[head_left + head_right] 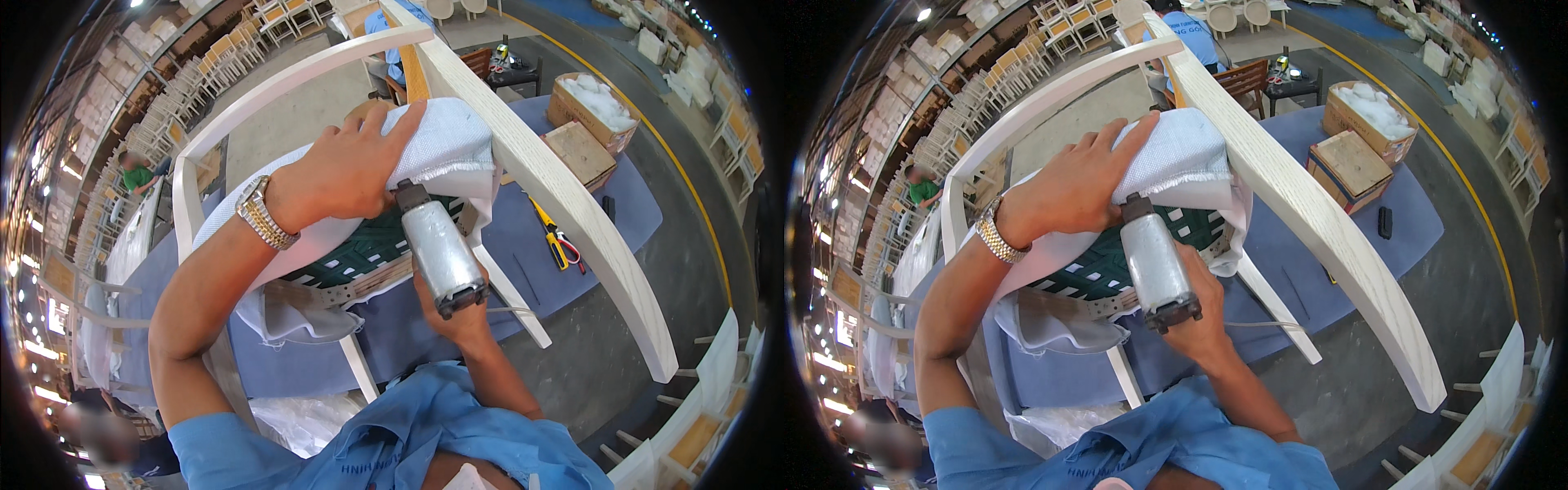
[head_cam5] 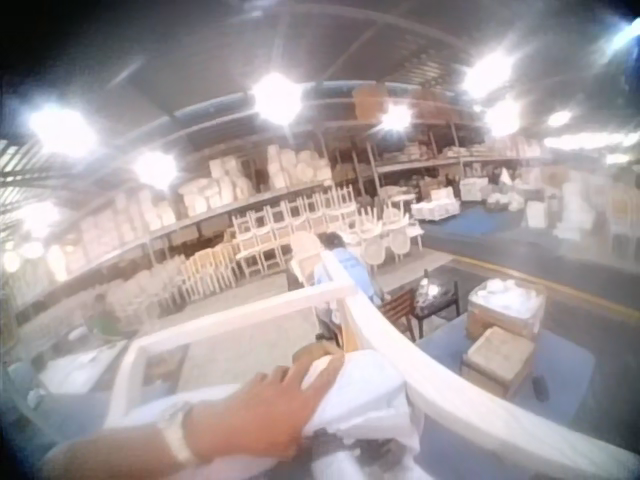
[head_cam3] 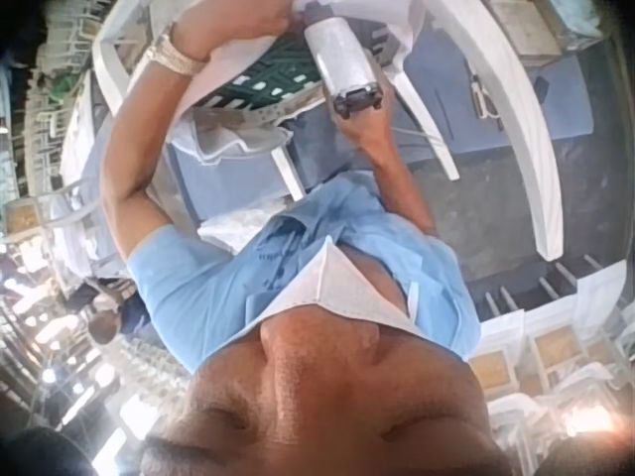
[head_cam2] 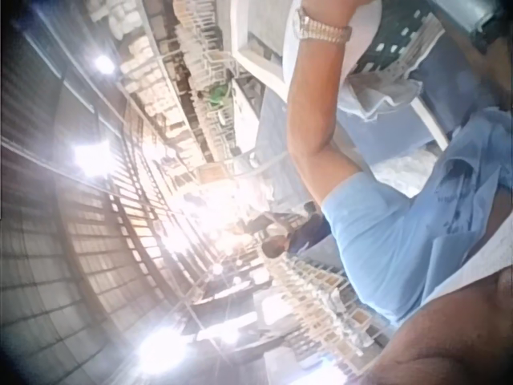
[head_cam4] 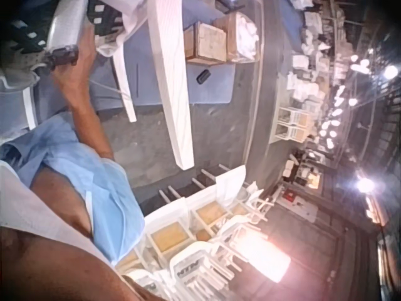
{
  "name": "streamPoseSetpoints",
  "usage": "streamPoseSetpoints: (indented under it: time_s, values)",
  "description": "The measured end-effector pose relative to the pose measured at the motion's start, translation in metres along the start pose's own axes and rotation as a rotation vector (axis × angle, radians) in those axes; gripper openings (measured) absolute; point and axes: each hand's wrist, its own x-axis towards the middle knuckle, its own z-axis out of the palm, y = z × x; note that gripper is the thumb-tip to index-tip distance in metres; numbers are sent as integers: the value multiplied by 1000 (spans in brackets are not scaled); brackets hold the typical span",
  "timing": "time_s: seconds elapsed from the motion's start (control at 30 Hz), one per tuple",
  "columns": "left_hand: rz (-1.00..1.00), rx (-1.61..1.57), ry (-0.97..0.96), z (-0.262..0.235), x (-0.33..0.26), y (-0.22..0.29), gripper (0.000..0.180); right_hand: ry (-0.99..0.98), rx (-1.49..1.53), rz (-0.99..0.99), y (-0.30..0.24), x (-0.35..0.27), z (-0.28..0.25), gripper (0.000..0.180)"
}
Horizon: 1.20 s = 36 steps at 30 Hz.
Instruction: The person is upholstering a white wooden chair. They pull a light blue fabric over the seat cushion, smooth it, and secure it to the underside of the chair frame using a pneumatic staple gun. They also use a utility knife to trim excess fabric.
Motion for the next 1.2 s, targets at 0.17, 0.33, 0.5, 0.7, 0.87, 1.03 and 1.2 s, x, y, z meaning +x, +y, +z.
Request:
streamPoseSetpoints:
  time_s: [0.17,0.33,0.5,0.7,0.87,1.03,1.2]
  values:
    - [-40,-11,-43,-3,1,2,118,-32,30,-60,-7,3,0,60]
    - [-2,-7,-19,-4,0,1,120,0,42,-69,-9,6,7,49]
    - [190,37,29,-12,-36,16,116,-22,19,-85,1,4,-8,52]
    - [291,-407,-89,-48,-96,19,84,-533,-246,529,55,-39,-68,52]
    - [179,-542,214,-71,-101,10,67,-789,-436,387,161,-134,-38,71]
    - [114,-451,336,-55,-99,-30,60,-963,-319,213,199,-151,-3,62]
    - [3,-309,327,-24,-110,-72,60,-966,309,-9,-12,57,7,36]
